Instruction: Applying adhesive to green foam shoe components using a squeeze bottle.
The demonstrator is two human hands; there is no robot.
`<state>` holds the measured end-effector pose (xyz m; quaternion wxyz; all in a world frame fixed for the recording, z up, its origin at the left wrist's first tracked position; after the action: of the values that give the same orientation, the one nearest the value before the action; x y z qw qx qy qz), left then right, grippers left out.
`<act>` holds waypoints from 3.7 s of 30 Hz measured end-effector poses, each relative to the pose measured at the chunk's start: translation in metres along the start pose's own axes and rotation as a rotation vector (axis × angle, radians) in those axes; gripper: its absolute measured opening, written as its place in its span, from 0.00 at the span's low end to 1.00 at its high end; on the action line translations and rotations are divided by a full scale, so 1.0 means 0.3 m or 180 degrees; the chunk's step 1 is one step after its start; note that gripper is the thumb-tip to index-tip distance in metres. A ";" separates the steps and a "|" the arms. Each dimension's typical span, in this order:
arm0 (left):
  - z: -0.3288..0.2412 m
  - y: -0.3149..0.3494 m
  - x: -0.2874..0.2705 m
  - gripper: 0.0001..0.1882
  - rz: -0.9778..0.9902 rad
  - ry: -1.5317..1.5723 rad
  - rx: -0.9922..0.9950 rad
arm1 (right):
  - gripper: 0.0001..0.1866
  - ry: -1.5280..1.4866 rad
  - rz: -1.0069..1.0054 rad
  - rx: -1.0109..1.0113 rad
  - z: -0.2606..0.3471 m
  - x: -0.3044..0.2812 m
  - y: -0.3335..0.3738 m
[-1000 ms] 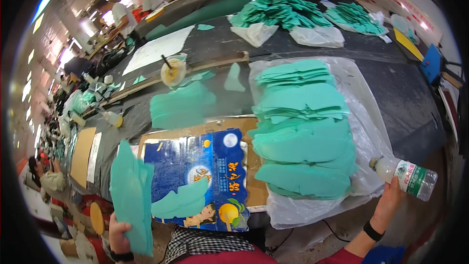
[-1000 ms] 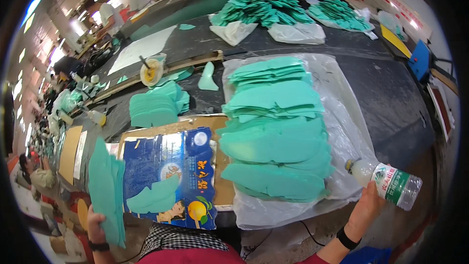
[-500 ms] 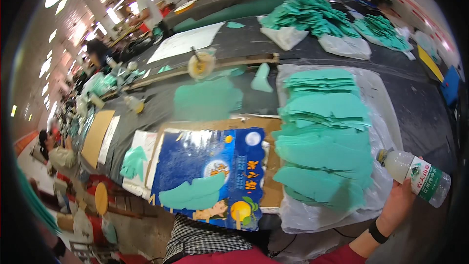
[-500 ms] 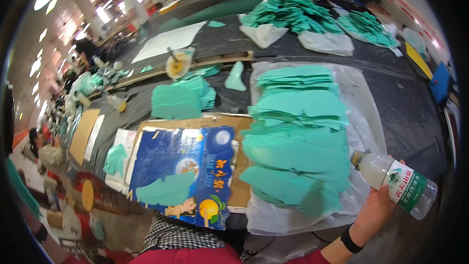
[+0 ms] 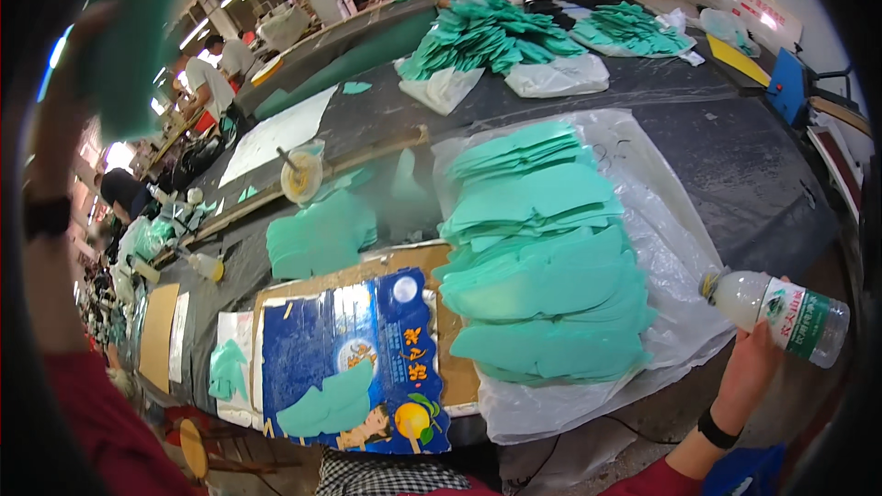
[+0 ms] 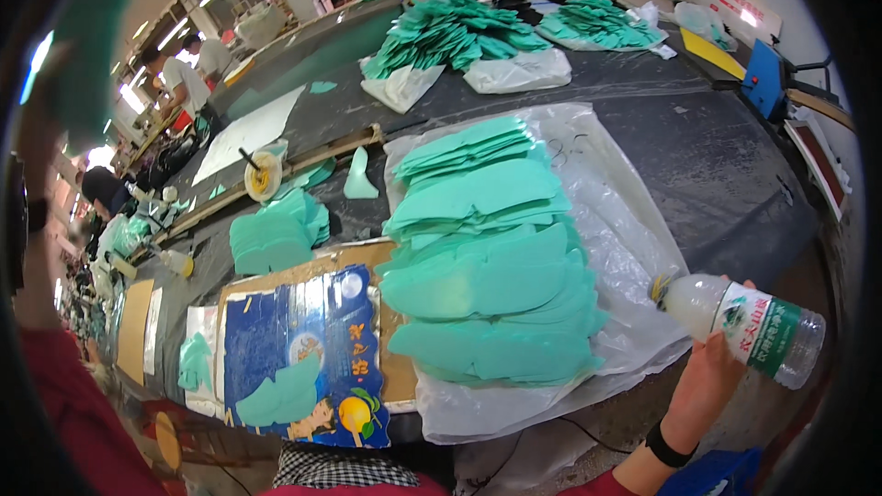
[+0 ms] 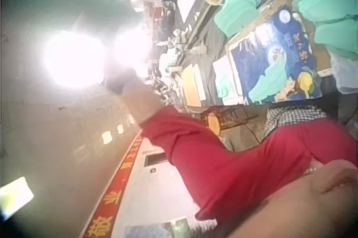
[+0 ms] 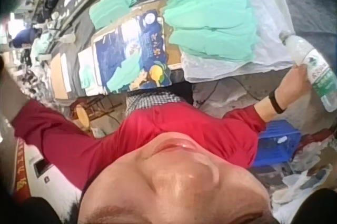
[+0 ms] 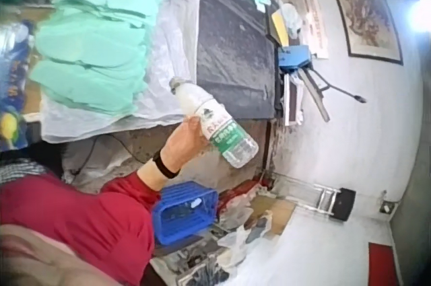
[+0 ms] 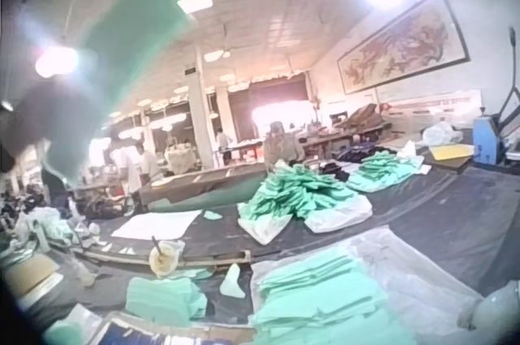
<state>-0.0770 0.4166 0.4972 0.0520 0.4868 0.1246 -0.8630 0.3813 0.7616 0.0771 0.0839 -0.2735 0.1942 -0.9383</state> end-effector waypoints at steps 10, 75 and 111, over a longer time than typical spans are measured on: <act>-0.684 -0.698 1.249 0.28 0.0212 0.1600 0.0546 | 0.43 0.0874 -0.0153 0.0231 0.108 -0.214 0.174; -0.717 -0.395 1.563 0.53 -0.0401 0.6318 -0.2399 | 0.21 0.3059 0.2704 0.1151 -0.779 0.675 -0.396; -0.100 1.275 1.239 0.43 0.0025 0.4871 -0.2148 | 0.52 -0.0721 0.0897 0.1270 0.239 0.267 0.483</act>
<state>-0.1650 0.0676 0.1023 0.0990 0.8971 0.3756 -0.2104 0.3608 0.5858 0.1117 0.2871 -0.3250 0.0310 -0.9005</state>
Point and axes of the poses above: each hand's wrist, its own y-axis away from the middle knuckle, its own x-axis out of the palm, z = x × y, the point moved 8 cm from there along -y, towards the middle knuckle, and after that the axes turned 3 degrees about -y, right-handed, at the moved point
